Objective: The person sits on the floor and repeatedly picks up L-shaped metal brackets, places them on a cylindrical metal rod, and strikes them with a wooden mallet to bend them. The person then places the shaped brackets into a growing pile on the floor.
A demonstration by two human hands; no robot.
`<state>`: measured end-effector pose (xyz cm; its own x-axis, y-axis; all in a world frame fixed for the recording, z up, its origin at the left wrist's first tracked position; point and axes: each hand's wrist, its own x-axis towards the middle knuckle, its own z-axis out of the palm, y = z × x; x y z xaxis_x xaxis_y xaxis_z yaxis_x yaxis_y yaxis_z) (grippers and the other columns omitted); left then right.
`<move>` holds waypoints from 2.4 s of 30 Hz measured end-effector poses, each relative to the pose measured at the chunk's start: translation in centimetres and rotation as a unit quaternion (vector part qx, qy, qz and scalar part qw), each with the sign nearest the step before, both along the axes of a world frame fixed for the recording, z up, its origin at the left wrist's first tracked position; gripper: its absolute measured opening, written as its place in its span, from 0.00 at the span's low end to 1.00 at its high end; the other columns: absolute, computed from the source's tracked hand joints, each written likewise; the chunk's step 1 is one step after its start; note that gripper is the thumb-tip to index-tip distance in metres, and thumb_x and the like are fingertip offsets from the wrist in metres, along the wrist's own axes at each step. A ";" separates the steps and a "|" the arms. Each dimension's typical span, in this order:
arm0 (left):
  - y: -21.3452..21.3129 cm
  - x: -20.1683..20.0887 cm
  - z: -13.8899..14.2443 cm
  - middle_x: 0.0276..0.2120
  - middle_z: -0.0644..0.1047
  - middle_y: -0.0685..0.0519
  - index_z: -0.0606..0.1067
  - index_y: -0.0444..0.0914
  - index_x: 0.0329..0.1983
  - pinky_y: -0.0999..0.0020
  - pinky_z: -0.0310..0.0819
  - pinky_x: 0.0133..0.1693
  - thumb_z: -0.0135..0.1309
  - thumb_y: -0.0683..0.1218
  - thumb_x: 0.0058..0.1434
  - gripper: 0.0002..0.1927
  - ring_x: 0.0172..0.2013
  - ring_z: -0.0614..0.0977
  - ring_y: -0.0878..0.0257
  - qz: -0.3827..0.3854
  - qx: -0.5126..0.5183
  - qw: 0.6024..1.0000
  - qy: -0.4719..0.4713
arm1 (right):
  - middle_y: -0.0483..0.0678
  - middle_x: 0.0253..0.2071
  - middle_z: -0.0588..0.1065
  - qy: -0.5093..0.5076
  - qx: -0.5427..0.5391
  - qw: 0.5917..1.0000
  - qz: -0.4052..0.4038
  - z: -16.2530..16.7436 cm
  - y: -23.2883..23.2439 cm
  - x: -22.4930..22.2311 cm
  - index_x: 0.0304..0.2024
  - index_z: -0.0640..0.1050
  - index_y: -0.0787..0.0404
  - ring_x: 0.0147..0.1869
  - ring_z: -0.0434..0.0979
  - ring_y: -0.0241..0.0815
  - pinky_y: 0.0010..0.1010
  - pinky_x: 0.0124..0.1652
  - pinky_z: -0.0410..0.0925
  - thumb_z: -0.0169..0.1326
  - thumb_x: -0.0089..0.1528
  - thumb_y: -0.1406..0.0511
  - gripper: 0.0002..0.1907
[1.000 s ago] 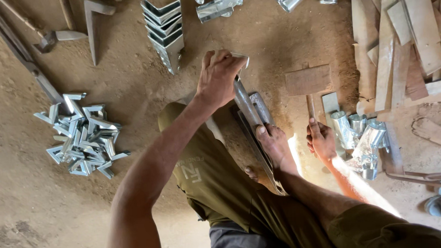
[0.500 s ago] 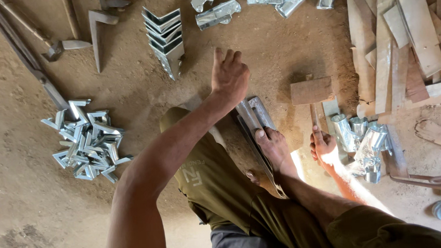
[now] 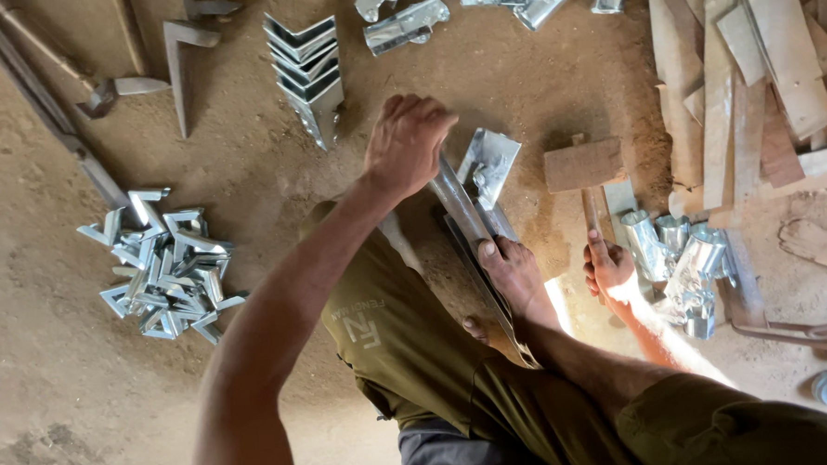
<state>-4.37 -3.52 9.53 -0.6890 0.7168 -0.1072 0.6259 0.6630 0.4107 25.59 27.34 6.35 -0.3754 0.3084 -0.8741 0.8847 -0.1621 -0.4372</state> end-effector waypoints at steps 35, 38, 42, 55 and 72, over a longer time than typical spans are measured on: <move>0.9 4.4 1.1 0.55 0.78 0.51 0.73 0.44 0.61 0.54 0.56 0.71 0.52 0.49 0.63 0.22 0.62 0.75 0.57 -0.312 -0.101 0.933 0.148 | 0.40 0.15 0.59 0.008 -0.018 1.000 -0.016 -1.1 0.7 1.9 0.28 0.68 0.58 0.13 0.56 0.33 0.29 0.14 0.54 0.47 0.69 0.44 0.28; -1.7 5.6 1.0 0.48 0.78 0.55 0.75 0.51 0.57 0.51 0.61 0.64 0.58 0.48 0.56 0.23 0.53 0.76 0.57 -0.051 0.022 0.990 0.127 | 0.40 0.14 0.59 0.012 -0.017 1.000 -0.019 -1.7 0.4 2.4 0.27 0.68 0.58 0.13 0.56 0.33 0.29 0.14 0.54 0.47 0.70 0.44 0.28; -2.9 6.2 0.6 0.61 0.70 0.48 0.60 0.42 0.73 0.54 0.65 0.70 0.53 0.67 0.71 0.37 0.54 0.77 0.60 0.431 0.446 0.783 0.042 | 0.39 0.14 0.60 -0.004 -0.019 0.999 -0.032 -2.2 0.3 3.0 0.26 0.68 0.58 0.13 0.57 0.32 0.28 0.15 0.54 0.46 0.69 0.44 0.29; -1.3 8.5 -3.5 0.55 0.80 0.42 0.74 0.40 0.65 0.53 0.76 0.55 0.39 0.61 0.72 0.29 0.54 0.80 0.51 0.568 0.254 0.715 -0.319 | 0.63 0.44 0.72 0.102 0.036 0.969 0.220 10.0 -13.4 -7.5 0.45 0.75 0.66 0.49 0.72 0.60 0.47 0.45 0.70 0.44 0.66 0.43 0.31; 14.8 7.3 -6.4 0.58 0.65 0.34 0.57 0.34 0.65 0.48 0.72 0.55 0.74 0.47 0.45 0.49 0.57 0.72 0.39 0.270 -0.148 0.924 -0.229 | 0.52 0.28 0.67 0.131 0.086 0.965 0.211 3.6 -13.2 -5.0 0.37 0.72 0.66 0.29 0.65 0.46 0.40 0.30 0.62 0.43 0.72 0.45 0.30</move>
<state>2.93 11.24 3.10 -0.7713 0.1749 -0.6119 -0.0225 0.9534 0.3009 20.62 14.16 9.96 -0.7006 0.2111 -0.6816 0.7113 0.2826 -0.6436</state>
